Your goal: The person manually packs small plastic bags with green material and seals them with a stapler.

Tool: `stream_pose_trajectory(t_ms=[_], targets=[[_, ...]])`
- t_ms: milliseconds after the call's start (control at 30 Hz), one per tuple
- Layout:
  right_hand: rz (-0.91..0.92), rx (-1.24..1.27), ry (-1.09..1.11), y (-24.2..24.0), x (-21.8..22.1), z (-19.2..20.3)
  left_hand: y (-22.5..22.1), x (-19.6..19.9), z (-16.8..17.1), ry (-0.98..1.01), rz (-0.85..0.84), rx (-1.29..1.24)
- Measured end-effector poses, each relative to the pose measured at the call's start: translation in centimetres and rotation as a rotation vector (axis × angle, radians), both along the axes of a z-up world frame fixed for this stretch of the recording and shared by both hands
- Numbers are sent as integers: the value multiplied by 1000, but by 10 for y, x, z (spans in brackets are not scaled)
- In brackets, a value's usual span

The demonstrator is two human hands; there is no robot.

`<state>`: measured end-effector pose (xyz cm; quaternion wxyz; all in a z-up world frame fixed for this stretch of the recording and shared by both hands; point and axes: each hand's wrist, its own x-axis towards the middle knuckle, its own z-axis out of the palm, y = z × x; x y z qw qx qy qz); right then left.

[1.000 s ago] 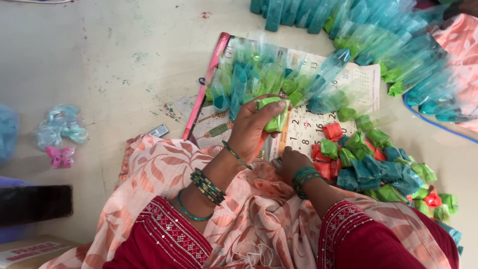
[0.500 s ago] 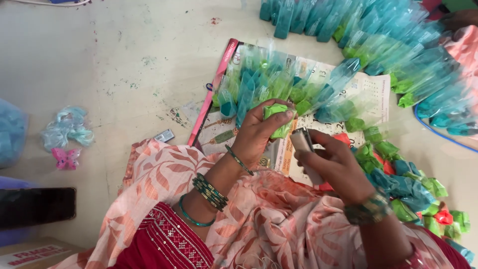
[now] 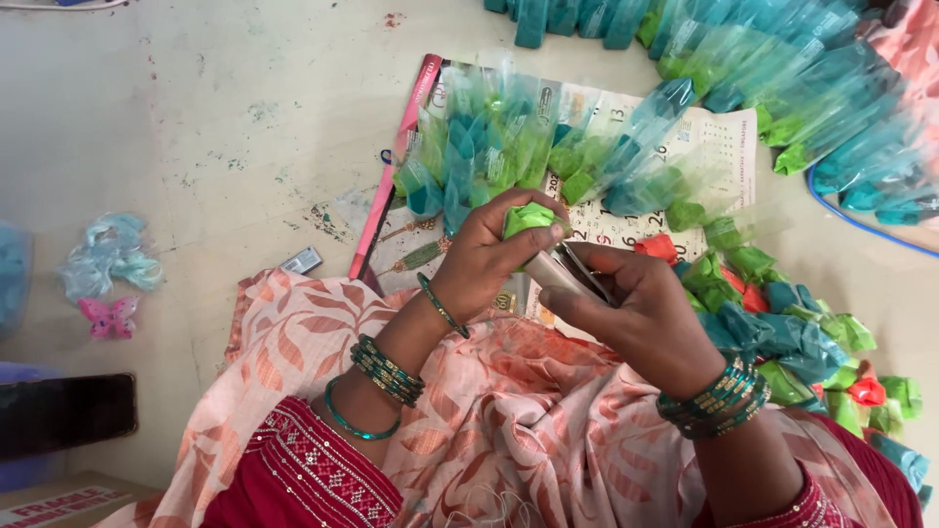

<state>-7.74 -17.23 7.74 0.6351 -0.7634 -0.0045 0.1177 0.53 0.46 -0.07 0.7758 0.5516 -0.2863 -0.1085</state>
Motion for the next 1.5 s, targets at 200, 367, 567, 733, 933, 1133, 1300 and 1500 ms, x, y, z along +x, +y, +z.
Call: stream_pose_trajectory(t_ms=[200,367,567,733,933,1133,1300,1500], targets=[[34,-57,-43,5,-2,5,7,4,0,211,-175,-1],[28,-168,-53,7,-4,7,9,6,-1,260,-194,-14],[3,-283,-158,9,-5,13,20,2,25,271,-245,74],[-50,-421,-215,9,-7,15,17,2,17,208,-250,57],[-48,-391,-300,11,-7,8,9,0,8,161,-201,-30],[-139,-263,-221,14,4,-24,-4,7,-20,223,-119,-32],[-205,-373,-280,20,2,-24,-6,-3,-3,91,141,60],[-139,-363,-264,23,6,-39,-4,10,-22,22,179,152]])
